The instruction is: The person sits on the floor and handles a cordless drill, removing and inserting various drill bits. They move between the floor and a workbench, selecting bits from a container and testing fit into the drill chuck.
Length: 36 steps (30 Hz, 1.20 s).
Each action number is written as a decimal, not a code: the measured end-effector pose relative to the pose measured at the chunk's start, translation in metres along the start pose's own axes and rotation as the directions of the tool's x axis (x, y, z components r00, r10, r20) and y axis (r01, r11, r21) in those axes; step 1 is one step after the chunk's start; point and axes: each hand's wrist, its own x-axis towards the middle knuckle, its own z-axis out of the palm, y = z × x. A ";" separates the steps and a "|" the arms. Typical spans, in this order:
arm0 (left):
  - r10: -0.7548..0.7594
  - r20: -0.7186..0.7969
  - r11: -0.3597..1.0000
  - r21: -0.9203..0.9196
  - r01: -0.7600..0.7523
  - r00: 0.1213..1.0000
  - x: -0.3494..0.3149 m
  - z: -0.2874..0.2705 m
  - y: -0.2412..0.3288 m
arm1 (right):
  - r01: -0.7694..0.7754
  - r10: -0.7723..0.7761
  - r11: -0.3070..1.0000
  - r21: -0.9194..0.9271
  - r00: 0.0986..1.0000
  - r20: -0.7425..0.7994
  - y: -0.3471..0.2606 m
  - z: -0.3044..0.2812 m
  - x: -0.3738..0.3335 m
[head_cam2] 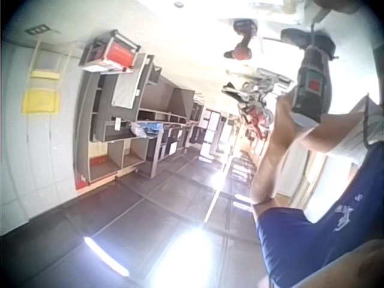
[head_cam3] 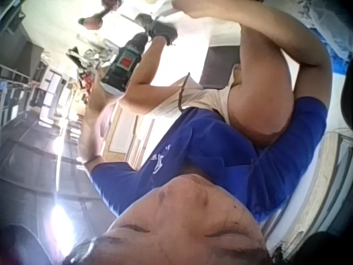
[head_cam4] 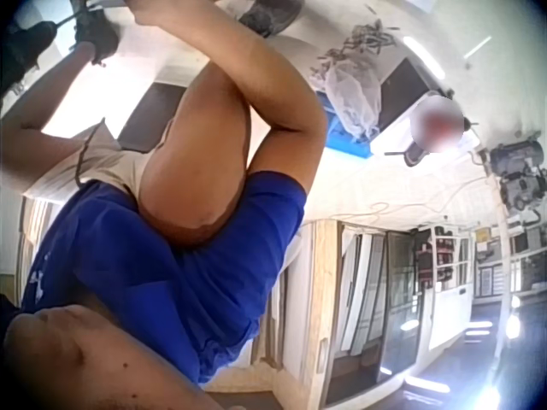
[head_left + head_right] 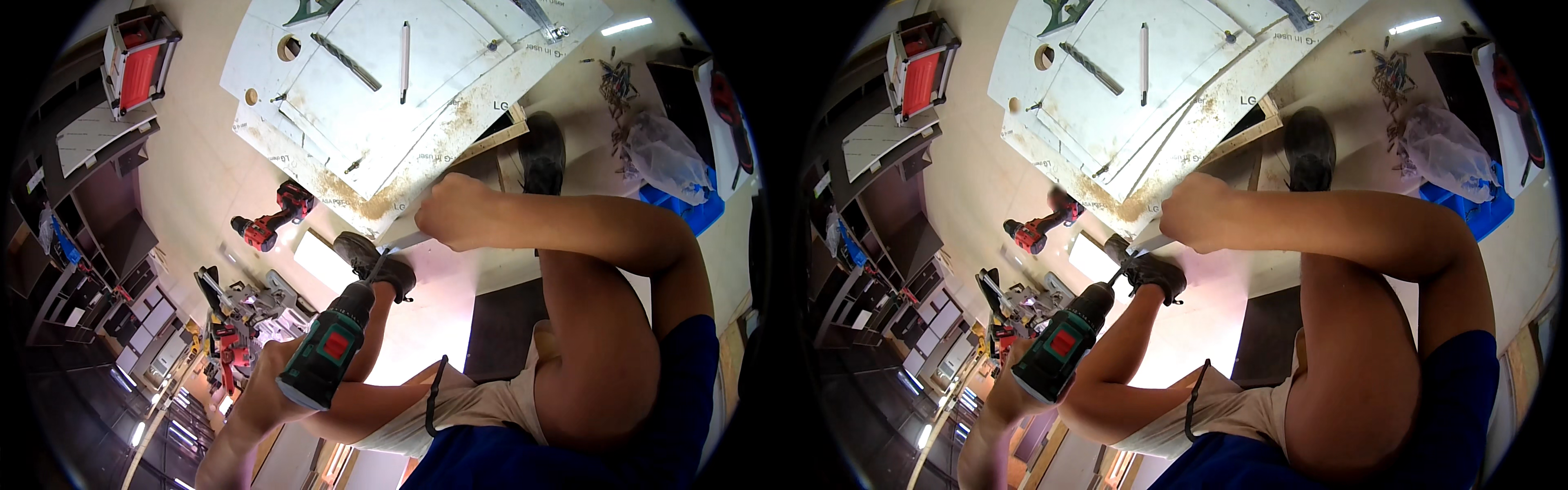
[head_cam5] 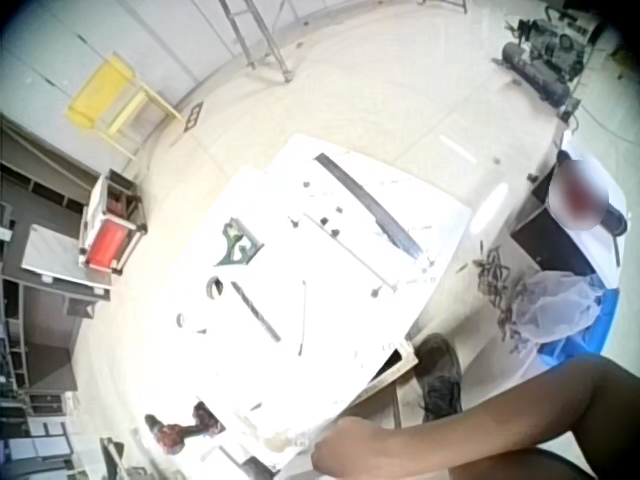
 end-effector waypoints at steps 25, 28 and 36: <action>0.091 -0.077 0.991 0.101 -0.083 0.993 0.001 0.001 0.015 | -0.003 0.003 1.000 -0.005 1.000 0.008 0.000 0.001 0.001; 0.063 -0.046 0.993 0.099 -0.058 0.997 0.001 0.001 0.010 | 0.004 -0.004 1.000 0.002 1.000 -0.006 0.000 0.001 0.001; 0.039 -0.032 0.991 0.128 -0.035 0.999 0.002 0.000 0.012 | 0.004 -0.004 1.000 0.001 1.000 -0.006 0.000 0.001 0.001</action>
